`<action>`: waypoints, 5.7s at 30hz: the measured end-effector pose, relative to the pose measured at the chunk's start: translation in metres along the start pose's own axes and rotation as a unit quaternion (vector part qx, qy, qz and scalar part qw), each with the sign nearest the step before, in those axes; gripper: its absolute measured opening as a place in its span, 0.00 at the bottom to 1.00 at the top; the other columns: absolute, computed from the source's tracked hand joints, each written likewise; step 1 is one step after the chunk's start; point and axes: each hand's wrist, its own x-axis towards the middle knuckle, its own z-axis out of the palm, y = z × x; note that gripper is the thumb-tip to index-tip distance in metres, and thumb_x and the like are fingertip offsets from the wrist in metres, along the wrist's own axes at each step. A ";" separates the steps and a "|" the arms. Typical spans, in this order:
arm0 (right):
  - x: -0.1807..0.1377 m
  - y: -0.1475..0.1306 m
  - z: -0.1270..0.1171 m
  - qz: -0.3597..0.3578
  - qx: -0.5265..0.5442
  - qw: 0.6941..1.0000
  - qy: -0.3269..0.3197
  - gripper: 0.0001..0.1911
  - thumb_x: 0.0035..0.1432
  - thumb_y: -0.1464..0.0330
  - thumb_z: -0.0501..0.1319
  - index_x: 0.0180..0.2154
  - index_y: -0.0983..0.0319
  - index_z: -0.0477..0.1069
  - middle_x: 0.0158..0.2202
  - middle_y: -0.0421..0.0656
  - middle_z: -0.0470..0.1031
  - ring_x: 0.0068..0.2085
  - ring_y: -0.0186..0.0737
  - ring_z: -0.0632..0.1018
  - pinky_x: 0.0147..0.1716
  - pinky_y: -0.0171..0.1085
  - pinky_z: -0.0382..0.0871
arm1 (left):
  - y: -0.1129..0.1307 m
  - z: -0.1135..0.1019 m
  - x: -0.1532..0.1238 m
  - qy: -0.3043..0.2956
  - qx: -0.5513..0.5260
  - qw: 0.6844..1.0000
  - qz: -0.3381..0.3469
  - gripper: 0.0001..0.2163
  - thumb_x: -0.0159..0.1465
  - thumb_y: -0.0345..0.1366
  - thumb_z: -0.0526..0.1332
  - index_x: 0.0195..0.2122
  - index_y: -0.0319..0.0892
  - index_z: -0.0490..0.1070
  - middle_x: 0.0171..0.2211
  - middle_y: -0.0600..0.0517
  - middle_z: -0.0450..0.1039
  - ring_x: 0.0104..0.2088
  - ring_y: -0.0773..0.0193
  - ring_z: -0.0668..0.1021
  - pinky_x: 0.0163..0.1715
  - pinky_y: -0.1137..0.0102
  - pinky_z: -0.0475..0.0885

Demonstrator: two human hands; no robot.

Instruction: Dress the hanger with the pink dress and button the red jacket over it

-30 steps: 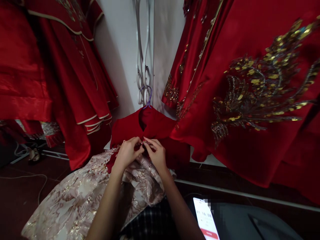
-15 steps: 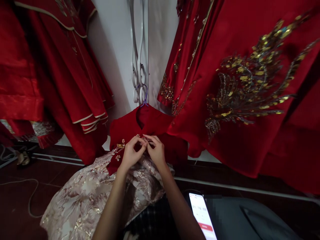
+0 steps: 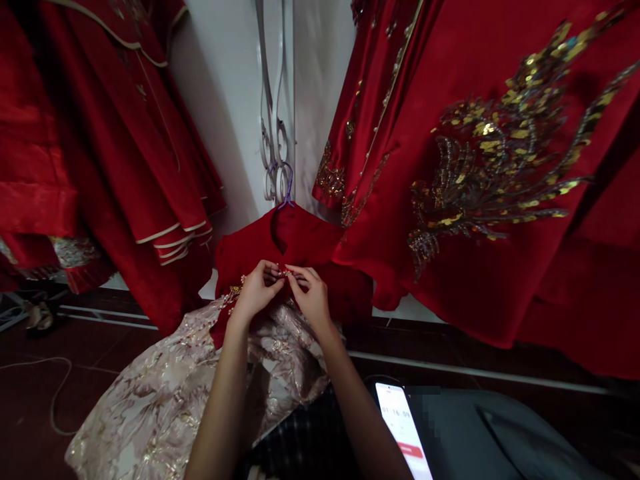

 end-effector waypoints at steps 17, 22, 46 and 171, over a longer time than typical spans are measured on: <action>-0.001 0.009 0.000 0.013 0.018 1.000 0.002 0.14 0.55 0.62 0.59 0.43 0.60 0.72 0.40 0.46 0.72 0.39 0.37 0.75 0.38 0.36 0.74 | -0.018 0.010 -0.006 0.090 0.063 0.990 0.092 0.10 0.62 0.28 0.52 0.41 0.42 0.69 0.39 0.48 0.64 0.42 0.64 0.71 0.45 0.67 0.68; 0.002 0.005 0.006 0.008 0.028 1.000 -0.005 0.14 0.55 0.62 0.59 0.42 0.60 0.72 0.40 0.46 0.72 0.39 0.37 0.75 0.37 0.36 0.74 | -0.025 0.008 -0.006 0.093 -0.067 0.991 0.064 0.08 0.61 0.31 0.55 0.39 0.42 0.71 0.39 0.49 0.71 0.39 0.66 0.75 0.42 0.68 0.72; 0.004 -0.003 0.013 0.013 0.058 0.998 0.037 0.17 0.49 0.61 0.64 0.42 0.59 0.75 0.41 0.44 0.72 0.38 0.38 0.77 0.41 0.38 0.75 | -0.003 0.000 -0.009 0.085 -0.016 0.993 0.082 0.10 0.61 0.32 0.56 0.41 0.42 0.74 0.40 0.48 0.74 0.41 0.65 0.76 0.45 0.67 0.71; -0.020 0.013 0.050 0.145 0.036 0.986 -0.069 0.15 0.44 0.60 0.67 0.32 0.63 0.74 0.30 0.45 0.78 0.32 0.38 0.78 0.36 0.38 0.72 | -0.060 -0.052 -0.030 0.043 -0.100 0.986 -0.128 0.10 0.51 0.32 0.60 0.35 0.38 0.69 0.31 0.50 0.74 0.32 0.66 0.76 0.37 0.68 0.71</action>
